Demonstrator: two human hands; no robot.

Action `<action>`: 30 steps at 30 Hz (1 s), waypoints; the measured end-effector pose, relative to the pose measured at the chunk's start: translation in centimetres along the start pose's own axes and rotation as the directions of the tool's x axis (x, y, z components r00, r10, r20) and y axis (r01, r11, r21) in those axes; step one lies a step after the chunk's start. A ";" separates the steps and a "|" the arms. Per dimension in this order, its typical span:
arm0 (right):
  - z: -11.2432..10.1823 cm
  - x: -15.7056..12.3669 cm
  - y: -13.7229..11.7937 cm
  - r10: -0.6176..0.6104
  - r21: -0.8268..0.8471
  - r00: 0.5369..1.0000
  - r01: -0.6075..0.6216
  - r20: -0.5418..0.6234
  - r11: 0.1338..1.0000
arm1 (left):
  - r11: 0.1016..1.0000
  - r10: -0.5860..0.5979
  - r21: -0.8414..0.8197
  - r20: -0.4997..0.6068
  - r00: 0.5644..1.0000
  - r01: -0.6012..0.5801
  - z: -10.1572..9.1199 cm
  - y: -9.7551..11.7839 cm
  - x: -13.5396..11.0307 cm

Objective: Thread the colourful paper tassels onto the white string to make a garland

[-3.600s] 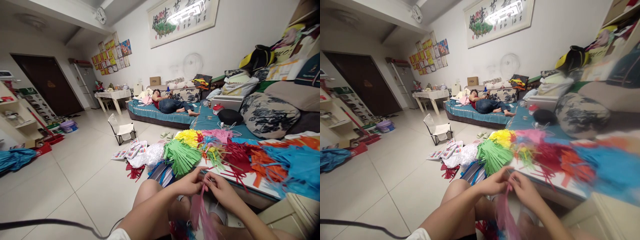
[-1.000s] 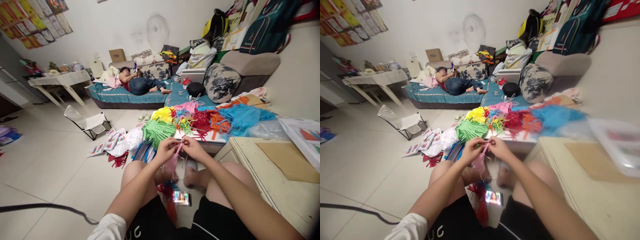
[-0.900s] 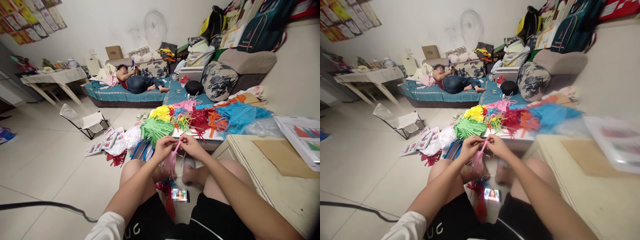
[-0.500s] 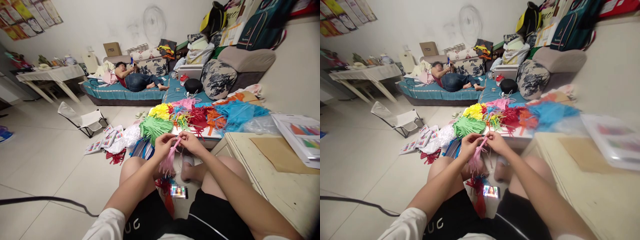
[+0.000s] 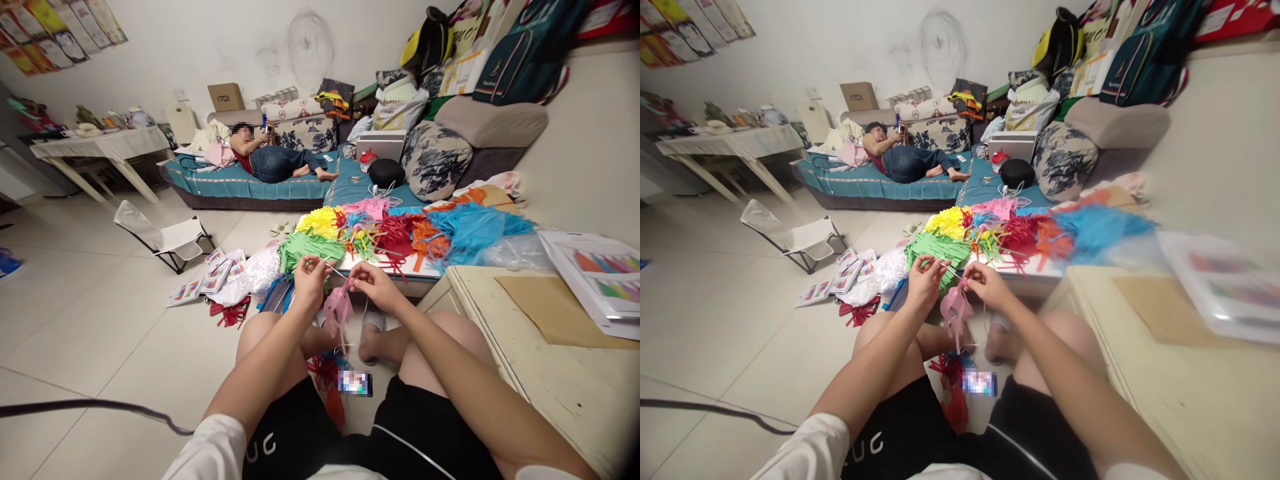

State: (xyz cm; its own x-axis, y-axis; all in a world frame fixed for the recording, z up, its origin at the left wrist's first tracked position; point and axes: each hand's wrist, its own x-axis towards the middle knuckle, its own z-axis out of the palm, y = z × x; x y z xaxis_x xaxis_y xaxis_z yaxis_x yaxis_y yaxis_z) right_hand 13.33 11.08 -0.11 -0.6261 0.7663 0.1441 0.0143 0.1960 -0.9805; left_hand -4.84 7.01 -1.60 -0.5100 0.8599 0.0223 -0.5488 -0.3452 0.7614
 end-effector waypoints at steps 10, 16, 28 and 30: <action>1.1 0.1 1.2 -0.096 -0.326 0.988 0.050 -0.124 0.944 | 0.998 0.020 -0.066 0.061 0.998 -0.016 0.9 1.5 -0.3; 0.9 0.3 1.6 -0.159 -0.373 0.979 0.099 -0.131 0.923 | 0.998 0.031 -0.065 0.092 0.995 -0.025 1.6 2.3 -0.5; 3.0 -0.2 3.1 -0.030 0.049 0.994 0.036 -0.107 0.998 | 0.997 0.077 -0.037 0.296 0.952 -0.069 8.7 7.5 2.5; 3.5 -0.7 4.0 -0.004 0.044 1.000 0.003 0.008 0.999 | 0.998 0.056 -0.033 0.326 0.944 -0.048 10.4 9.0 2.3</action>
State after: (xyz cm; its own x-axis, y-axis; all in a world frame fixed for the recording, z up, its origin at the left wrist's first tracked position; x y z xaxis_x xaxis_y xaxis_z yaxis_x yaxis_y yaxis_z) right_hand 11.15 9.16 -4.59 -0.6326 0.7605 0.1466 -0.0218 0.1717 -0.9849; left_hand -4.05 9.75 12.00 -0.2962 0.9148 0.2746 -0.5451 -0.3980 0.7378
